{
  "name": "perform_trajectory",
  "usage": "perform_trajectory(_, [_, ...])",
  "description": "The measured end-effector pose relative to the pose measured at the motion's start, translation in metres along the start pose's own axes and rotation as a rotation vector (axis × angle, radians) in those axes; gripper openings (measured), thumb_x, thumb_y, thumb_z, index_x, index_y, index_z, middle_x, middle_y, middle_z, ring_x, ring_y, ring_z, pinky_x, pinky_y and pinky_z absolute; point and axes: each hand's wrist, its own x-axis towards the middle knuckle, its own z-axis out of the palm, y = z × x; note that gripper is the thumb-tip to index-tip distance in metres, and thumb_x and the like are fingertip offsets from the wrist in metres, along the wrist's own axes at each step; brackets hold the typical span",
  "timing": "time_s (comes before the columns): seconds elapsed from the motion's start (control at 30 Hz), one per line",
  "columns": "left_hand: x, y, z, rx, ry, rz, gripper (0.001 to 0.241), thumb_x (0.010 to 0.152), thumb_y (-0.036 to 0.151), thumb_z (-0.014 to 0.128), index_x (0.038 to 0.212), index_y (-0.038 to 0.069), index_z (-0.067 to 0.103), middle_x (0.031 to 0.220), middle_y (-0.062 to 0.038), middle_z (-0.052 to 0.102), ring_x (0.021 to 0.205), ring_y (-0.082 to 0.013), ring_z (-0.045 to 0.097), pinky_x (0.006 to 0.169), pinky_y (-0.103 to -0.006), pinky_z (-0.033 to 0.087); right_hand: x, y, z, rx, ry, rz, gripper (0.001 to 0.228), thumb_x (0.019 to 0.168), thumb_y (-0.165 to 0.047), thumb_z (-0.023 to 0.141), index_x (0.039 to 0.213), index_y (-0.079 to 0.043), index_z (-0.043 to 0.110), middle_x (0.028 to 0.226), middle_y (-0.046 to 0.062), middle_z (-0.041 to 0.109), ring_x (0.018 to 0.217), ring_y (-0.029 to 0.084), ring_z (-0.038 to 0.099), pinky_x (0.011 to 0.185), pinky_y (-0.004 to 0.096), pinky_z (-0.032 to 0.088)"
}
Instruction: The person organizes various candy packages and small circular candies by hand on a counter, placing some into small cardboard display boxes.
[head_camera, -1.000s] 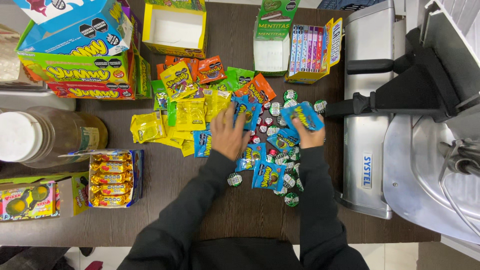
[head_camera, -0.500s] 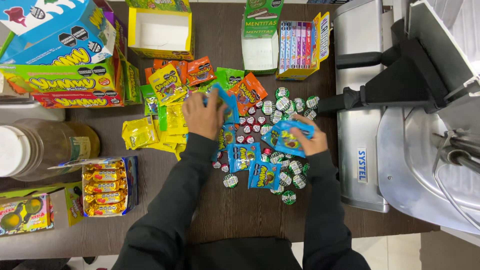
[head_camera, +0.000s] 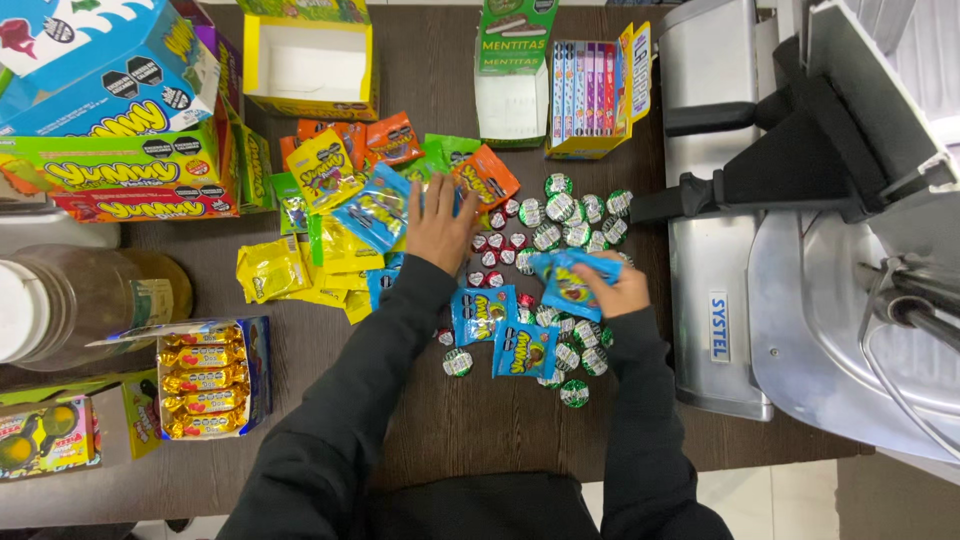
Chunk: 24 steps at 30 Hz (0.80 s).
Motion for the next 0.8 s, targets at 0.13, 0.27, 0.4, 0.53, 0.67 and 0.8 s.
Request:
perform_trajectory(0.13, [-0.002, -0.007, -0.007, 0.076, -0.041, -0.036, 0.068, 0.107, 0.044, 0.105, 0.165, 0.017, 0.083, 0.174, -0.030, 0.072, 0.182, -0.0497, 0.051, 0.157, -0.0793, 0.016, -0.014, 0.005, -0.017, 0.207, 0.262, -0.036, 0.032, 0.119, -0.036, 0.103, 0.143, -0.016, 0.098, 0.126, 0.016, 0.095, 0.121, 0.030, 0.089, 0.101, 0.056, 0.075])
perform_trajectory(0.27, [-0.001, 0.003, -0.021, 0.073, -0.051, -0.072, 0.075, 0.116, 0.047, 0.094, 0.175, 0.005, 0.075, 0.187, -0.035, 0.063, 0.189, -0.0486, 0.042, 0.160, -0.0783, 0.010, -0.021, 0.004, -0.020, 0.413, 0.342, 0.092, 0.048, 0.127, -0.032, 0.097, 0.163, -0.002, 0.086, 0.148, 0.028, 0.088, 0.134, 0.044, 0.086, 0.113, 0.068, 0.073])
perform_trajectory(0.4, [-0.013, 0.016, -0.075, -0.067, -0.026, -0.044, 0.067, 0.123, 0.035, 0.085, 0.178, 0.000, 0.071, 0.192, -0.036, 0.058, 0.190, -0.0494, 0.041, 0.158, -0.0766, 0.016, -0.012, -0.004, -0.016, 0.689, 0.282, 0.233, 0.056, 0.120, -0.033, 0.102, 0.162, -0.003, 0.083, 0.148, 0.024, 0.089, 0.131, 0.041, 0.089, 0.114, 0.066, 0.078])
perform_trajectory(0.53, [-0.057, 0.022, -0.120, -0.271, -0.100, -0.124, 0.046, 0.127, 0.037, 0.080, 0.159, 0.005, 0.087, 0.192, -0.030, 0.061, 0.188, -0.0477, 0.044, 0.157, -0.0712, 0.024, -0.013, -0.006, -0.003, 0.802, 0.274, 0.211, 0.043, 0.111, -0.033, 0.108, 0.139, -0.007, 0.090, 0.121, 0.015, 0.096, 0.099, 0.028, 0.096, 0.081, 0.047, 0.081])
perform_trajectory(0.67, [-0.097, 0.028, -0.171, -0.419, -0.134, -0.174, 0.035, 0.129, 0.032, 0.076, 0.148, 0.007, 0.091, 0.187, -0.027, 0.067, 0.183, -0.0489, 0.051, 0.153, -0.0683, 0.035, 0.008, 0.031, 0.015, 0.029, 0.212, 0.200, 0.060, 0.098, -0.061, 0.117, 0.144, -0.028, 0.098, 0.125, 0.008, 0.094, 0.128, 0.031, 0.088, 0.117, 0.049, 0.067])
perform_trajectory(0.8, [-0.143, 0.024, -0.194, -0.451, -0.114, -0.238, 0.029, 0.123, 0.032, 0.083, 0.139, 0.011, 0.095, 0.184, -0.020, 0.071, 0.176, -0.0430, 0.063, 0.150, -0.0607, 0.045, -0.010, -0.014, 0.025, -0.031, 0.294, -0.041, 0.078, 0.099, -0.035, 0.117, 0.164, -0.014, 0.081, 0.146, 0.021, 0.087, 0.145, 0.042, 0.081, 0.127, 0.056, 0.064])
